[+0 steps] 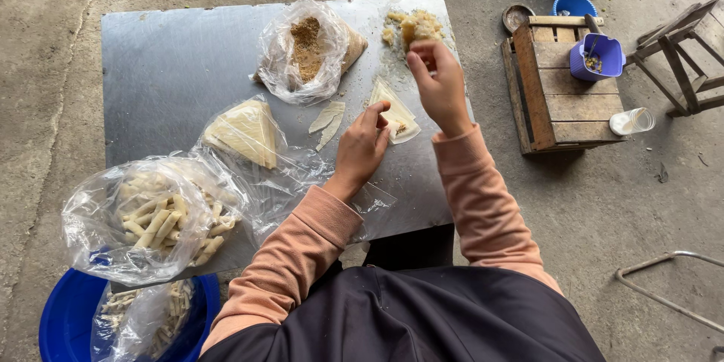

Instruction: The person places pastry sheets on a metal table, adds a small amount of filling from a bag to each, and rolls them into tubes by hand.

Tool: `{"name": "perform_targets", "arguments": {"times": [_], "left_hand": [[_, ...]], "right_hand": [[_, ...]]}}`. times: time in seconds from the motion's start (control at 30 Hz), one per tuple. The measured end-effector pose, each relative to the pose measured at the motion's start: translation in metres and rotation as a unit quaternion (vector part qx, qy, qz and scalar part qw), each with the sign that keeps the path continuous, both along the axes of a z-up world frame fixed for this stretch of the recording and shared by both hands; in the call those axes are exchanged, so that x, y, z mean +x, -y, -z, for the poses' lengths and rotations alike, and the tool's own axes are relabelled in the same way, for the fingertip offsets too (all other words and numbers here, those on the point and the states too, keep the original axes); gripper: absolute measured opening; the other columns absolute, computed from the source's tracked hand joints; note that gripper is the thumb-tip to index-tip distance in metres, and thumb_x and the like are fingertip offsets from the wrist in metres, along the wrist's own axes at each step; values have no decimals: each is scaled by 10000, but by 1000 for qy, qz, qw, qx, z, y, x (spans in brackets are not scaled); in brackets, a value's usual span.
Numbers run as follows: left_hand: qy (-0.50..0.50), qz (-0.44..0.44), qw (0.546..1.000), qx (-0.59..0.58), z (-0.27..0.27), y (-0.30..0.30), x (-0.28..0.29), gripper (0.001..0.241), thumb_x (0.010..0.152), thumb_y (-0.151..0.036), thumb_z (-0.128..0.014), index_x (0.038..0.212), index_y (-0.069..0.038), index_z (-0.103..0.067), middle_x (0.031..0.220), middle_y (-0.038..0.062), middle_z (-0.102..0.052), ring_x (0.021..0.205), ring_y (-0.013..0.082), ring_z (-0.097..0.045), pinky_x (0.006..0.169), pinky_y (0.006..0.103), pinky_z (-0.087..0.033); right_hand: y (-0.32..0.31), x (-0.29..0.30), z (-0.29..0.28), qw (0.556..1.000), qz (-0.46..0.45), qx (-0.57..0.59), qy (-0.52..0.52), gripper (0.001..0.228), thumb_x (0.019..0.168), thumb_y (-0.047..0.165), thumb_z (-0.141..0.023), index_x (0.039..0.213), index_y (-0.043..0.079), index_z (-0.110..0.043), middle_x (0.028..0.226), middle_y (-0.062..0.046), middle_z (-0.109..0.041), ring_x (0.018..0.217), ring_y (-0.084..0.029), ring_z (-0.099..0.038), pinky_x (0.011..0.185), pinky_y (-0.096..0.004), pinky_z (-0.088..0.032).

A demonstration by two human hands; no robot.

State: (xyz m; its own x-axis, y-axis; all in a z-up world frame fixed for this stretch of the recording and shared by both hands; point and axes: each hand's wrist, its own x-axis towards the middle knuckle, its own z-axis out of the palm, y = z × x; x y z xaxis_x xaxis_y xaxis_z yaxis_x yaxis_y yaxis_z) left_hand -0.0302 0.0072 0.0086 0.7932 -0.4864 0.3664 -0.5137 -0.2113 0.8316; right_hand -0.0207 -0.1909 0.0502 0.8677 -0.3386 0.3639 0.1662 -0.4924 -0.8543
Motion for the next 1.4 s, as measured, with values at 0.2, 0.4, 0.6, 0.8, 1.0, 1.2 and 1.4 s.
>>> {"name": "perform_targets", "arguments": {"times": [0.2, 0.4, 0.6, 0.8, 1.0, 1.2, 1.4], "left_hand": [[21, 30, 999, 15, -1, 1, -2, 460, 877, -102, -757, 1296, -113, -567, 960, 90, -710, 863, 285, -715, 742, 402, -552], [67, 59, 995, 36, -2, -5, -3, 523, 817, -117, -811, 1282, -110, -572, 943, 80, -723, 850, 289, -711, 740, 398, -538], [103, 64, 992, 40, 1, -5, -3, 437, 847, -76, -772, 1245, -106, -593, 922, 66, -728, 870, 275, -716, 767, 402, -529], [131, 47, 989, 50, 5, -2, -4, 356, 887, -57, -742, 1220, -94, -623, 900, 72, -729, 868, 271, -716, 785, 407, -531], [127, 46, 990, 49, 3, -3, -3, 343, 892, -62, -714, 1221, -92, -625, 902, 70, -731, 869, 262, -720, 793, 396, -537], [130, 47, 989, 55, 4, -3, -5, 360, 892, -52, -717, 1236, -94, -619, 889, 70, -718, 874, 272, -708, 801, 406, -529], [134, 45, 989, 47, 5, -3, -5, 358, 889, -66, -715, 1233, -95, -619, 903, 72, -721, 874, 273, -709, 798, 407, -528]], "right_hand": [[-1, -83, 30, 965, 89, -190, -160, 181, 896, 153, -806, 1009, 36, -726, 957, -108, -624, 745, -205, -606, 685, -333, -514], [-17, -99, 47, 973, 113, -141, -140, 205, 865, 133, -807, 993, 15, -698, 1030, -111, -601, 795, -204, -621, 722, -325, -541], [-27, -98, 44, 971, 135, -114, -158, 119, 924, 96, -749, 966, 7, -682, 954, -104, -621, 729, -210, -618, 681, -341, -520], [-33, -90, 47, 995, 46, -4, -84, 98, 1006, 101, -683, 1044, 23, -638, 949, -99, -714, 833, -172, -666, 744, -308, -539], [-30, -103, 38, 940, 185, -268, -100, 172, 916, 153, -749, 1035, 48, -685, 1038, -113, -632, 979, -292, -612, 865, -419, -441], [-36, -105, 45, 947, 172, -233, -137, 88, 940, 158, -719, 978, 83, -695, 1039, -87, -611, 1007, -277, -589, 886, -415, -415], [-42, -97, 40, 978, 130, -126, -100, 85, 947, 83, -682, 988, 20, -642, 1005, -111, -612, 846, -270, -623, 768, -361, -507]]}}
